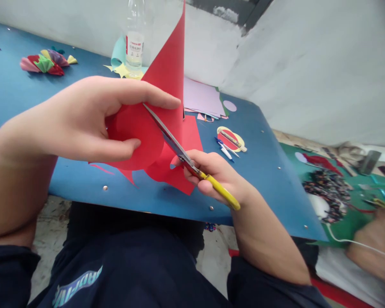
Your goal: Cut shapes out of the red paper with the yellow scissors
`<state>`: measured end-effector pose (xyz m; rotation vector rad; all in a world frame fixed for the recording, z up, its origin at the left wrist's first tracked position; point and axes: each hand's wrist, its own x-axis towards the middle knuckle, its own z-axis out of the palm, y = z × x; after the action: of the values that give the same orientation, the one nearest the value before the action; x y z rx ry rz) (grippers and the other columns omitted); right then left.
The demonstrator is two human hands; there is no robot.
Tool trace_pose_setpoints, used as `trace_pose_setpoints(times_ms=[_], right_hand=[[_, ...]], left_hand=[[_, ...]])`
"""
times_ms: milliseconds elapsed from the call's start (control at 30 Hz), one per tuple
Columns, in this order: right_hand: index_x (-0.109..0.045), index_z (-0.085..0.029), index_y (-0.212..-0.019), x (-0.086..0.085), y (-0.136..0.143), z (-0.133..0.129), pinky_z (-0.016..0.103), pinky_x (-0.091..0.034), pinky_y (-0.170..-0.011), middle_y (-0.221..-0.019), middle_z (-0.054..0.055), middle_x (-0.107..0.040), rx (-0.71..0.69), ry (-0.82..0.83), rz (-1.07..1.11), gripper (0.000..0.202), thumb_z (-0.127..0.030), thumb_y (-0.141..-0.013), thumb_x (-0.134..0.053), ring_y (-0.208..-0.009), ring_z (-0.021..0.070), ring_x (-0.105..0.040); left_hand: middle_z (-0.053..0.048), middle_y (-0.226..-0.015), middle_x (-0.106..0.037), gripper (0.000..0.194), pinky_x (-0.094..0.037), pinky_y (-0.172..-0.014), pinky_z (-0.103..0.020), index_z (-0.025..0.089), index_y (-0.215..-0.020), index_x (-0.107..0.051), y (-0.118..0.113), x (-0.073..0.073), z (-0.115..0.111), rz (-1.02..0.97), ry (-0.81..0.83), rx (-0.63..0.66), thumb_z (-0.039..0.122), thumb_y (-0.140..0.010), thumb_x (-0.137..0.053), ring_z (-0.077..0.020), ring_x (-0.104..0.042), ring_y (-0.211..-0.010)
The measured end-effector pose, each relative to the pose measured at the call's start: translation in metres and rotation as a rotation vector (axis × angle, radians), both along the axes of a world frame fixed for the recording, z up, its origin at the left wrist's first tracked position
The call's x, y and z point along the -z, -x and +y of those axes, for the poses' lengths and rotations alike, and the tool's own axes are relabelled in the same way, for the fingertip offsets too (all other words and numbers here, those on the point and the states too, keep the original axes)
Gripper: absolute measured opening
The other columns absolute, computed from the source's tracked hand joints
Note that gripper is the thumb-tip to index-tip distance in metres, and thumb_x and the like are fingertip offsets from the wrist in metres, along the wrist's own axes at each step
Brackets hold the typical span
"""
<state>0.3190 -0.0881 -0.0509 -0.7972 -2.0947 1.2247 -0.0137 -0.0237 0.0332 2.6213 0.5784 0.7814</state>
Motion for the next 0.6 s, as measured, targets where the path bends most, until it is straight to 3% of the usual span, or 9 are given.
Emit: trace_pose_setpoints(times_ms=[133, 267, 333, 433, 600], right_hand=[[-0.068, -0.015, -0.134, 0.001, 0.003, -0.002, 0.028, -0.033, -0.055, -0.073, -0.006, -0.050, 0.004, -0.010, 0.002, 0.074, -0.084, -0.106, -0.066, -0.059, 0.0123, -0.041], [-0.068, -0.014, -0.135, 0.007, 0.010, -0.003, 0.027, -0.034, -0.055, -0.074, -0.007, -0.050, 0.003, -0.020, 0.073, 0.077, -0.084, -0.103, -0.071, -0.060, 0.0116, -0.042], [-0.068, -0.015, -0.136, 0.012, 0.013, -0.002, 0.027, -0.034, -0.055, -0.076, -0.006, -0.052, 0.014, -0.031, 0.103, 0.077, -0.082, -0.101, -0.075, -0.060, 0.0120, -0.042], [-0.067, -0.016, -0.136, 0.018, 0.014, 0.002, 0.027, -0.035, -0.055, -0.073, -0.007, -0.052, 0.021, -0.062, 0.146, 0.073, -0.080, -0.102, -0.075, -0.058, 0.0125, -0.042], [-0.063, -0.019, -0.138, 0.024, 0.016, 0.008, 0.027, -0.036, -0.053, -0.073, -0.007, -0.049, 0.086, -0.139, 0.268, 0.069, -0.081, -0.107, -0.066, -0.057, 0.0132, -0.043]], left_hand=[[-0.004, -0.119, -0.083, 0.062, -0.050, -0.049, -0.019, 0.030, -0.158, -0.071, 0.003, -0.008, -0.003, 0.023, -0.024, 0.030, 0.024, -0.096, -0.070, -0.0092, -0.063, -0.067], [-0.002, -0.109, -0.083, 0.058, -0.051, -0.048, -0.017, 0.031, -0.156, -0.072, 0.003, -0.026, -0.009, 0.072, -0.028, 0.036, 0.027, -0.098, -0.072, -0.0084, -0.064, -0.063], [0.000, -0.094, -0.080, 0.060, -0.049, -0.046, -0.017, 0.029, -0.157, -0.071, 0.001, -0.037, -0.010, 0.118, -0.004, 0.040, 0.025, -0.097, -0.072, -0.0091, -0.064, -0.060], [0.005, -0.076, -0.071, 0.067, -0.041, -0.041, -0.017, 0.025, -0.163, -0.064, -0.006, -0.052, -0.008, 0.194, 0.021, 0.039, 0.021, -0.096, -0.069, -0.0078, -0.053, -0.049], [-0.006, -0.116, -0.082, 0.077, -0.054, -0.050, -0.025, 0.030, -0.169, -0.056, -0.021, -0.073, 0.001, 0.142, -0.103, -0.046, 0.023, -0.094, -0.073, -0.0135, -0.064, -0.066]])
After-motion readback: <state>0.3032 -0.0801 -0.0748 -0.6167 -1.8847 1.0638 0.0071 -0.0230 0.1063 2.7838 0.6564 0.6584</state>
